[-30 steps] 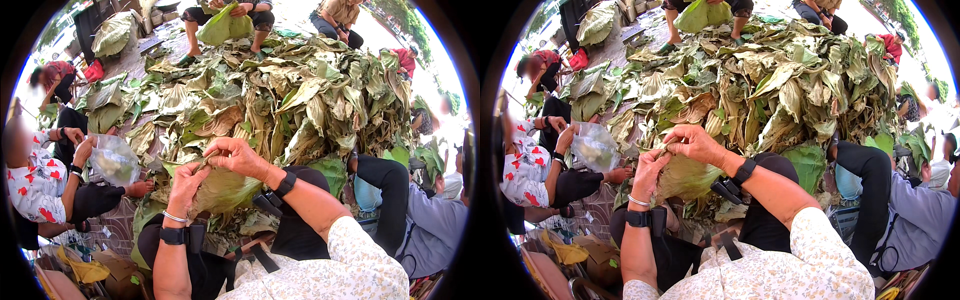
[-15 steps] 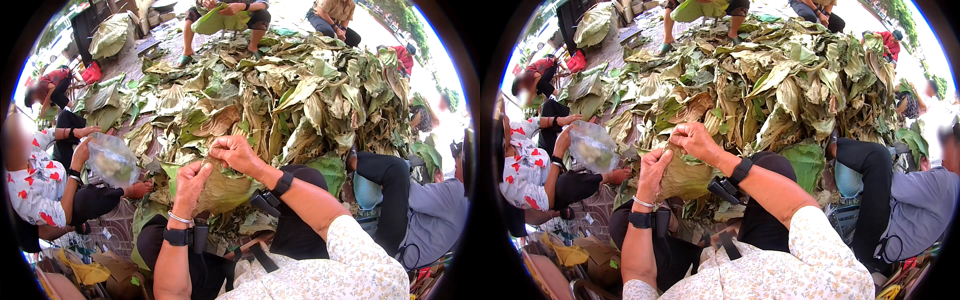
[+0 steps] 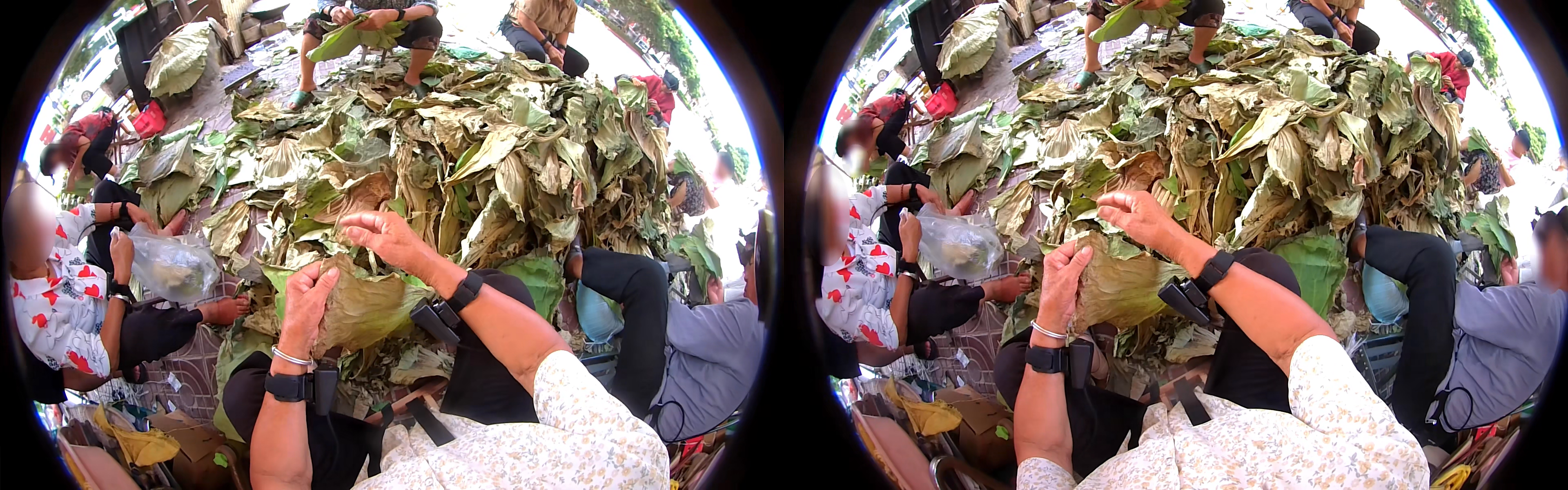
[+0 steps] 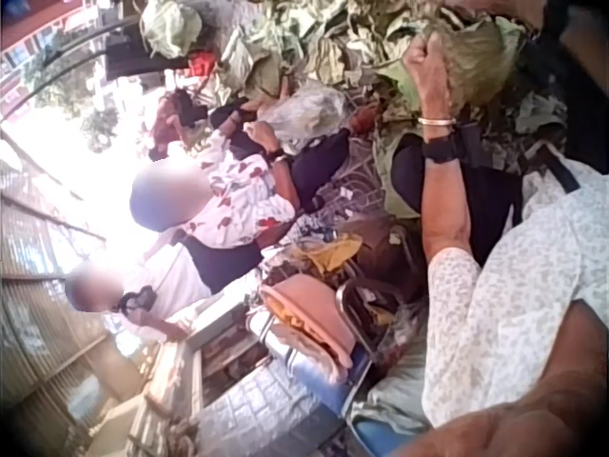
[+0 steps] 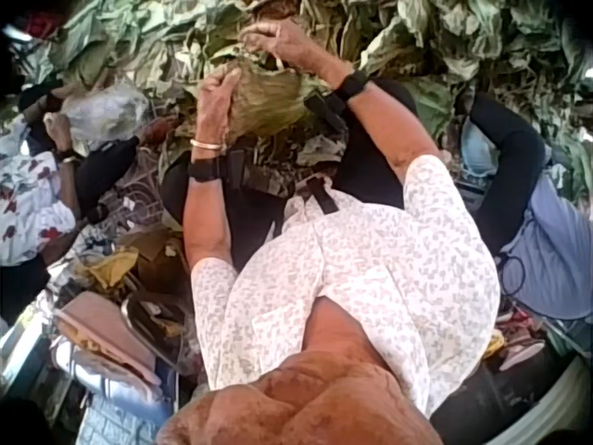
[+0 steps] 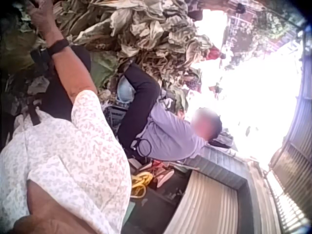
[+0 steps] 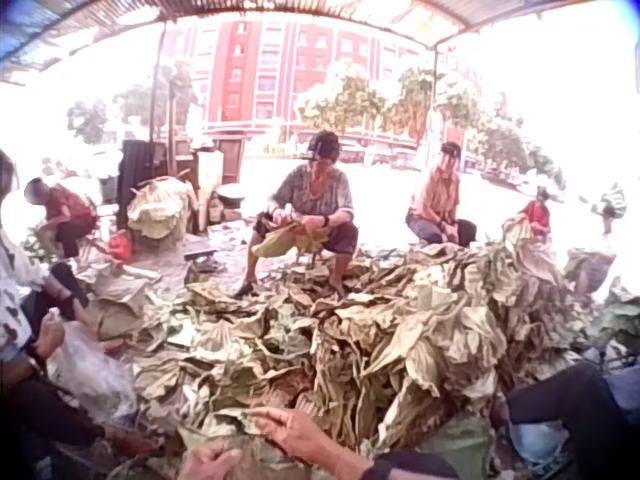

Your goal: The person sorts through a pile of large leaves, picking them up one at a time, folding them, and stacking them with others.

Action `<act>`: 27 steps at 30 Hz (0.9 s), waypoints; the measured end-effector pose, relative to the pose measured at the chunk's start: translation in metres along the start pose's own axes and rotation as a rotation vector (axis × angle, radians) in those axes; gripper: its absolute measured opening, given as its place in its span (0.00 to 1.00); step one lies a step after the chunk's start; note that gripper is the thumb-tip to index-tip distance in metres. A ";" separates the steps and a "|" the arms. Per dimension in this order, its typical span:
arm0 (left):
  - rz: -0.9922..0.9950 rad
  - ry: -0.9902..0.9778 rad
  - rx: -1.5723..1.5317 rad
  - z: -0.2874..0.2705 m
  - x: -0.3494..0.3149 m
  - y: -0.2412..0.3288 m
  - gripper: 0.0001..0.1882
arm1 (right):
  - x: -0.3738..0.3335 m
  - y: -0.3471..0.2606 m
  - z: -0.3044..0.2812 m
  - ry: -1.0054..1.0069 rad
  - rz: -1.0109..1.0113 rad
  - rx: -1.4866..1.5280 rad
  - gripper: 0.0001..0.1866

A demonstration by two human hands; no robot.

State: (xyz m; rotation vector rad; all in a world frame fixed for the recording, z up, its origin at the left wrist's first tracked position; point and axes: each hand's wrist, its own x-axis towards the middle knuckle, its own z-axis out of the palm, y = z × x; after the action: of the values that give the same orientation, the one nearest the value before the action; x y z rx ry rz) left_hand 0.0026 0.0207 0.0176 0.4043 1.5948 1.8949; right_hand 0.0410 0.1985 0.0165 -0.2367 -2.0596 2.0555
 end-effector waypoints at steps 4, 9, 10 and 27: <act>0.029 -0.020 0.033 -0.009 0.003 -0.010 0.07 | -0.012 -0.014 0.008 -0.222 -0.026 -0.117 0.08; -0.014 -0.059 0.034 -0.004 0.000 -0.001 0.06 | -0.014 -0.012 0.009 -0.248 0.094 -0.006 0.06; -0.011 -0.059 0.000 -0.001 -0.001 0.001 0.06 | -0.015 -0.012 0.009 -0.250 0.174 0.063 0.05; -0.057 -0.073 0.100 -0.003 0.000 -0.004 0.05 | -0.013 -0.018 0.008 -0.185 -0.251 -0.281 0.07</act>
State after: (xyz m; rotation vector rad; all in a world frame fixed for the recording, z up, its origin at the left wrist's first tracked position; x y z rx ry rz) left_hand 0.0019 0.0193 0.0128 0.4599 1.6398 1.7432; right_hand 0.0524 0.1872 0.0335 0.1676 -2.3487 1.6953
